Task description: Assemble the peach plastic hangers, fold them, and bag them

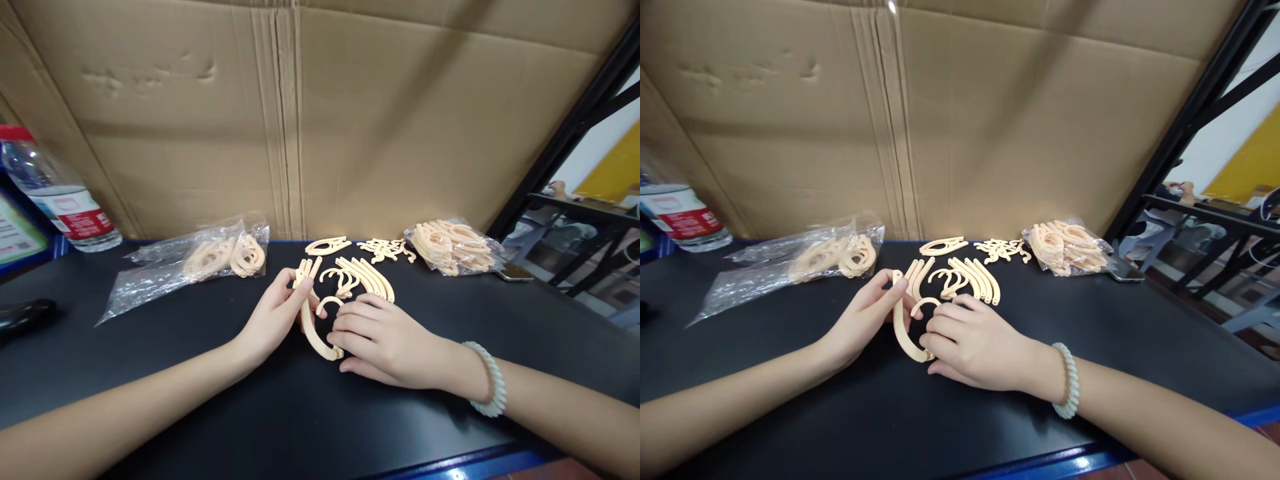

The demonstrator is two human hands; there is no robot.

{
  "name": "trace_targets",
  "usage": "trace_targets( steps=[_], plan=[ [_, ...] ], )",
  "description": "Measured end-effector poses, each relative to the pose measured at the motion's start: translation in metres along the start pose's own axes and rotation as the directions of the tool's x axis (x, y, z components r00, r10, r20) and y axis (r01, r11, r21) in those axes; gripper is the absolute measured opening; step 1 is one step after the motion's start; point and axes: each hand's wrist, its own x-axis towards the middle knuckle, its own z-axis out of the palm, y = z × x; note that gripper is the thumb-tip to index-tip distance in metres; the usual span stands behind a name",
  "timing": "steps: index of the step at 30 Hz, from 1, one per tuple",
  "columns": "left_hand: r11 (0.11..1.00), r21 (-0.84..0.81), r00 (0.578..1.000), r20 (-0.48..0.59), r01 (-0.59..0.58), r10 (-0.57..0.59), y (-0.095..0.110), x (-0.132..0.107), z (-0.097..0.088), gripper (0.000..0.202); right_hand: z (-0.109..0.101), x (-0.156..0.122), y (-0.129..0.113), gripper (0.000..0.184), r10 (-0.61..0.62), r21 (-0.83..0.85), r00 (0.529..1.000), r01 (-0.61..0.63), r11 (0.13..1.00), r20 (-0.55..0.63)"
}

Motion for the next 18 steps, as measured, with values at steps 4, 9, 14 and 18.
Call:
trace_targets(
  steps=[4,9,14,18],
  plan=[
    [1.000,-0.008,1.000,0.018,-0.013,0.013,-0.0007,-0.0002,0.0000,0.028,-0.0003,0.0008,-0.0004,0.022,0.023,-0.021,0.999,-0.023,1.000,0.024],
    [0.994,0.035,0.986,-0.129,-0.100,0.104,-0.0034,0.0008,-0.0004,0.029,0.0014,-0.0009,0.0018,0.020,0.070,-0.056,0.998,-0.070,0.996,0.003],
    [0.844,0.457,0.875,-0.241,-0.280,0.421,-0.0073,-0.0015,-0.0036,0.033,0.0022,-0.0028,0.0061,0.015,0.119,-0.059,0.991,-0.122,0.991,-0.063],
    [0.565,0.731,0.775,-0.080,-0.382,0.627,-0.0038,-0.0083,-0.0011,0.030,0.0021,-0.0039,0.0080,0.016,0.125,-0.099,0.990,-0.131,0.986,-0.060]
  ],
)
